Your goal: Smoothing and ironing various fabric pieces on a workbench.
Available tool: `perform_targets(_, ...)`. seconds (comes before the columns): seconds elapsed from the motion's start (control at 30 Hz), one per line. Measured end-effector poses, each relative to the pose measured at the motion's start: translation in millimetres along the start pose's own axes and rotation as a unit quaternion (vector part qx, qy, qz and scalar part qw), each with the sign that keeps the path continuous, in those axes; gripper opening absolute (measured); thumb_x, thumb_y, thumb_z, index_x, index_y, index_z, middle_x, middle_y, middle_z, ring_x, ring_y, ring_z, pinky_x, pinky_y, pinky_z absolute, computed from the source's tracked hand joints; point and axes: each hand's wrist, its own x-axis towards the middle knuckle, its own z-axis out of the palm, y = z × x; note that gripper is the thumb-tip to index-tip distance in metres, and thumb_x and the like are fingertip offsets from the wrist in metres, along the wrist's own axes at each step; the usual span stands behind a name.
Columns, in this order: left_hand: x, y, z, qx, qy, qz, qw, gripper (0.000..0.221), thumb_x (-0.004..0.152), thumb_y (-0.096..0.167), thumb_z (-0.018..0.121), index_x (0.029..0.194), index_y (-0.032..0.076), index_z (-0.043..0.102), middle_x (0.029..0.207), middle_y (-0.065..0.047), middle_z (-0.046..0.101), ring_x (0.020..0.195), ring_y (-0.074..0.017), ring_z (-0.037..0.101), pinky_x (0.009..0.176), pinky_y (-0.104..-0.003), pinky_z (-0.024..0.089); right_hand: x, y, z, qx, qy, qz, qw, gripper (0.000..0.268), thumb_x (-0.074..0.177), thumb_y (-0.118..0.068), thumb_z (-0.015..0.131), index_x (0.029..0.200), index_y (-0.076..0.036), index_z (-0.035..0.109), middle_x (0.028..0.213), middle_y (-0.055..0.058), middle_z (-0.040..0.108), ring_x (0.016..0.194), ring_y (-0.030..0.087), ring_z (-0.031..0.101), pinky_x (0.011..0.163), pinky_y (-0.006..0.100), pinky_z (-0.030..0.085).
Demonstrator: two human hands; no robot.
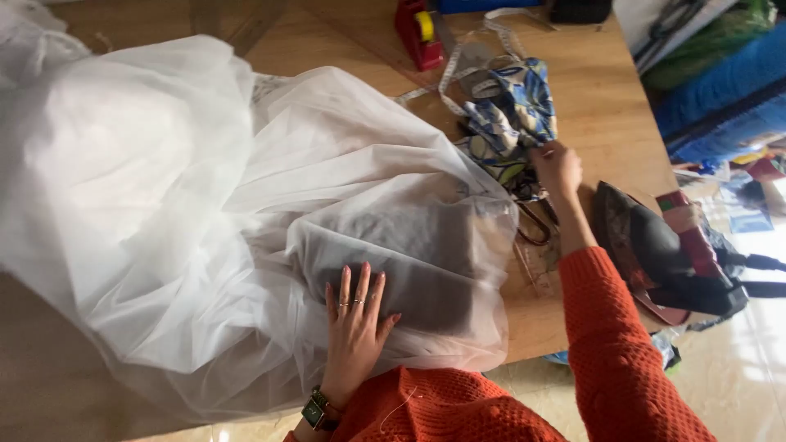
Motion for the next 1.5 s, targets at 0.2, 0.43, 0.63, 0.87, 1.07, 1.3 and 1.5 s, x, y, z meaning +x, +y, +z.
perform_targets(0.2,-9,0,1,-0.01,0.014,-0.008,1.0,0.07,0.1,0.056,0.049,0.155,0.015,0.04,0.166,-0.014,0.025,0.153,-0.037,0.02,0.118,-0.063,0.024,24,-19,-67,0.218,0.106,0.004,0.97,0.016,0.105,-0.028,0.076,0.089,-0.023,0.074,0.061,-0.003,0.067,0.054,0.005,0.064,0.06,0.023,0.055)
perform_targets(0.43,33,-15,-12,-0.127,0.053,0.02,0.99,0.073,0.102,0.046,0.056,0.162,0.022,0.021,0.171,-0.01,0.013,0.157,-0.0404,0.012,0.124,-0.065,0.013,13,-72,-186,0.346,0.129,-0.259,0.893,0.022,0.127,-0.023,0.045,0.107,-0.014,0.045,0.092,0.001,0.044,0.083,0.012,0.052,0.083,0.033,0.059)
perform_targets(0.63,141,-11,-68,-0.266,0.105,0.079,0.955,0.058,0.107,0.036,0.052,0.159,0.018,0.032,0.168,-0.008,0.026,0.158,-0.0354,0.018,0.128,-0.058,0.016,-32,-144,-270,0.508,-0.143,-0.281,0.802,0.047,0.12,-0.043,0.049,0.164,-0.027,0.046,0.134,-0.006,0.061,0.113,0.01,0.063,0.097,0.032,0.056)
perform_targets(0.87,275,39,-119,-0.423,0.082,0.143,0.891,0.099,0.091,0.062,0.068,0.161,0.017,0.013,0.172,-0.013,0.019,0.161,-0.0368,0.018,0.128,-0.059,0.02,-75,-204,-305,0.302,-0.086,-0.378,0.871,0.015,0.121,-0.022,0.057,0.129,-0.01,0.056,0.127,0.007,0.065,0.118,0.02,0.068,0.105,0.035,0.063)
perform_targets(1.07,330,69,-146,-0.514,0.085,0.12,0.845,0.034,0.092,0.034,0.064,0.121,0.018,0.057,0.119,-0.004,0.071,0.108,-0.0202,0.071,0.075,-0.026,0.067,-103,-226,-323,0.062,-0.027,-0.513,0.856,0.016,0.116,-0.014,0.067,0.119,0.002,0.07,0.093,0.011,0.061,0.078,0.019,0.054,0.07,0.033,0.045)
perform_targets(1.3,356,30,-158,-0.434,0.209,0.224,0.847,0.013,0.102,0.01,0.06,0.105,0.005,0.072,0.073,0.0,0.068,0.048,-0.0024,0.037,0.039,-0.015,0.027,-92,-194,-300,-0.216,0.1,-0.441,0.866,0.038,0.1,-0.023,0.077,0.133,-0.006,0.066,0.095,0.011,0.075,0.082,0.036,0.072,0.065,0.052,0.054)
perform_targets(1.5,365,-24,-169,-0.344,0.301,0.204,0.865,0.015,0.1,0.005,0.069,0.085,0.007,0.07,0.06,0.002,0.058,0.047,-0.0062,0.039,0.042,-0.019,0.03,-68,-155,-292,-0.05,0.081,-0.402,0.911,0.036,0.098,-0.013,0.084,0.126,-0.004,0.063,0.096,0.014,0.074,0.078,0.027,0.069,0.072,0.047,0.052)
